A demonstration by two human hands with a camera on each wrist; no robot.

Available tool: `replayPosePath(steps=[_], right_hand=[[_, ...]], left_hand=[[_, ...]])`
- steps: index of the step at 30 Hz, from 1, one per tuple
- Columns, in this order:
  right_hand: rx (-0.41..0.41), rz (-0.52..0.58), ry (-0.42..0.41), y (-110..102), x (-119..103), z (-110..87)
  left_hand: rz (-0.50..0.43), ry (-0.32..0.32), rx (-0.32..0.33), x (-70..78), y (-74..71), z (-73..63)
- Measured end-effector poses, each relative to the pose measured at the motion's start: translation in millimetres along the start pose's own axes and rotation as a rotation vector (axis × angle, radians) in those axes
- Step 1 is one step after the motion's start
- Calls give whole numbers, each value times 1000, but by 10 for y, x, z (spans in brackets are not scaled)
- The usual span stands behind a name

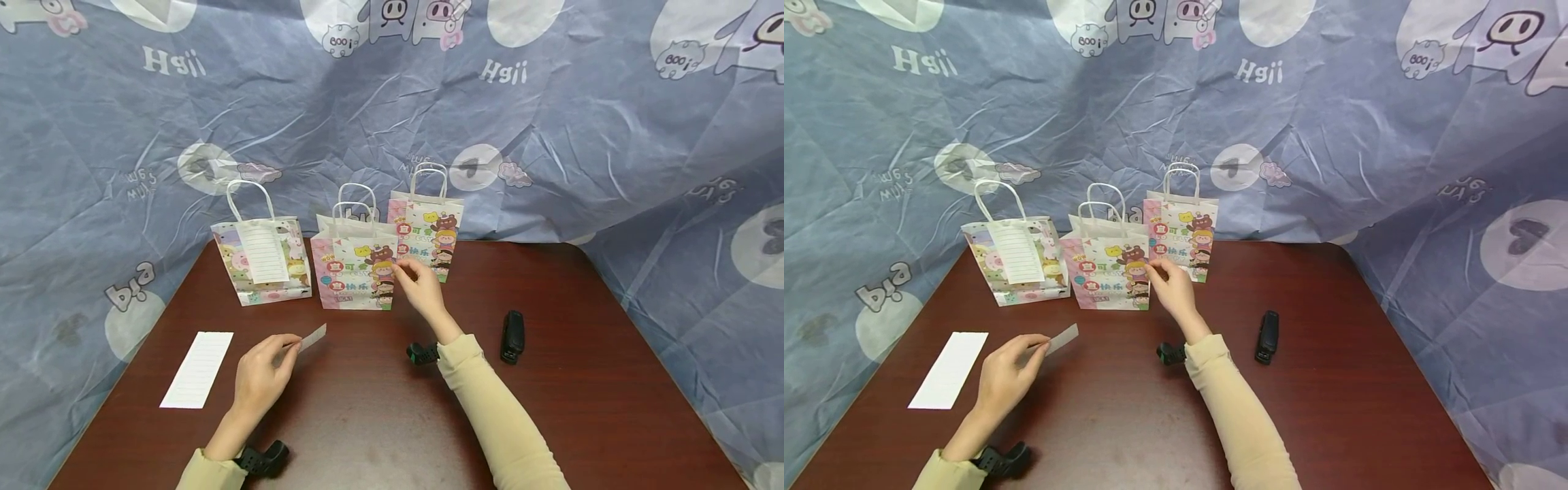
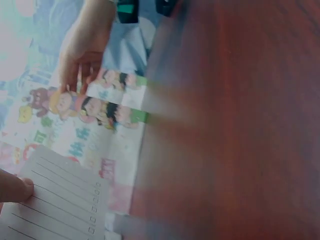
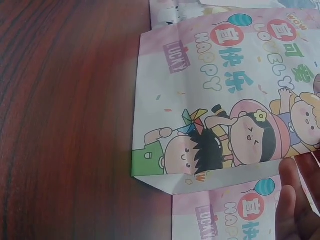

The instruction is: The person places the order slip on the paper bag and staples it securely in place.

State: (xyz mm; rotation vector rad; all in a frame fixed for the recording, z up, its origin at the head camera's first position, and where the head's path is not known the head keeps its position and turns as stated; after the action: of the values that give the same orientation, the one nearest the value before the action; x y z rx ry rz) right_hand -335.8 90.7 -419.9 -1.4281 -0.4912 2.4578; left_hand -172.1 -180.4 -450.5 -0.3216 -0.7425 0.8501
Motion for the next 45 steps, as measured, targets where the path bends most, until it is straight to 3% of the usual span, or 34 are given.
replayPosePath(steps=[5, 12, 23, 38, 45], right_hand=[[7, 17, 8, -21, -2, -39], [23, 26, 21, -58, 15, -93], [61, 68, 36, -103, 0, -181], [47, 75, 62, -138, -69, -296], [39, 64, 80, -194, -91, -341]], left_hand=[[-64, -3, 38, 92, 35, 125], [-184, -30, 26, 202, 128, 304], [-293, -76, 83, 301, 304, 539], [-501, -276, 134, 421, 461, 697], [-555, -330, 118, 714, 346, 788]])
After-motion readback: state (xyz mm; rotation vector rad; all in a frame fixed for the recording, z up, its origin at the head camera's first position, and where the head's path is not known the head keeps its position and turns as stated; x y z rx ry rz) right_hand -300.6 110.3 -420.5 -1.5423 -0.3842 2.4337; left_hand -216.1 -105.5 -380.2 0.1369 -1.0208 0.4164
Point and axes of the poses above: each hand's wrist, its own z-axis towards the middle knuckle, its own y-axis out of the palm, x = y × z, the point moved 3 cm from there along z, towards the middle knuckle, and after that the axes turned 2 degrees about -y, right-handed, at the moved point
